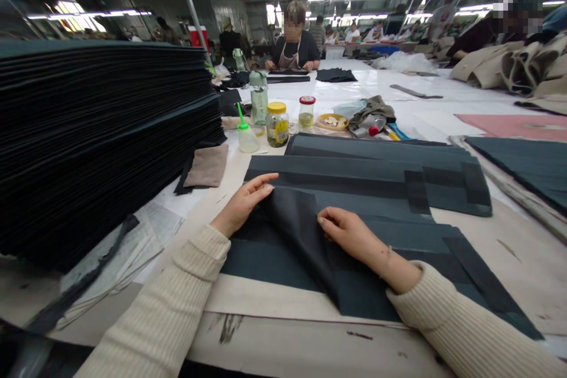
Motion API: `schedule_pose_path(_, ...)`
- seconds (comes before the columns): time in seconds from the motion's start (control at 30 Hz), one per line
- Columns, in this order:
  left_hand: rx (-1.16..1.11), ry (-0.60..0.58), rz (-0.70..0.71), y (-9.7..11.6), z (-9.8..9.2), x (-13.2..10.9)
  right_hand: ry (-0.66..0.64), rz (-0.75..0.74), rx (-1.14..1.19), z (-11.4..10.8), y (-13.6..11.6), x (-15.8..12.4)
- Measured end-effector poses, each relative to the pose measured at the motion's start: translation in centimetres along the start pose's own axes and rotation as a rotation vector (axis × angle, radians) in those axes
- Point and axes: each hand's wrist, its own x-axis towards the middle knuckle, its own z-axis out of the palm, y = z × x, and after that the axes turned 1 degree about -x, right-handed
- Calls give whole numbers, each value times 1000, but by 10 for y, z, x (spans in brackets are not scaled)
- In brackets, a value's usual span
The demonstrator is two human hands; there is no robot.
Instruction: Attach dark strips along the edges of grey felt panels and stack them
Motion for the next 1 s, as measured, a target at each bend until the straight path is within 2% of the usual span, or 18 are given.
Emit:
schedule_pose_path(0.17,-67,65,41,0,-10,-1,-33,40,148,1,0,-1)
schedule_pose_path(0.27,-115,97,84,2,-23,-3,-35,15,101,1,2,-2)
schedule_pose_path(0.37,-167,228,154,6,-43,-6,-43,-30,17,0,4,-3)
schedule_pose_path(0.47,-94,412,210,11,-63,-10,-40,-81,-83,-1,3,-3)
schedule_pose_path(0.57,21,483,208,11,-71,-16,-24,-142,-211,-2,-3,-4)
schedule_pose_path(0.63,174,398,142,8,-68,-23,-24,-176,-282,-5,-11,-9)
schedule_pose_path(0.73,589,126,41,-3,-61,-34,-73,-241,-385,-17,-21,-25)
schedule_pose_path(0.8,780,1,43,-11,-59,-38,-94,-265,-454,-34,-20,-37)
schedule_pose_path(0.9,902,-58,43,-17,-62,-36,-23,-163,-526,-76,3,-57)
schedule_pose_path(1.0,939,-123,-26,-13,-63,-29,98,77,-600,-126,49,-78)
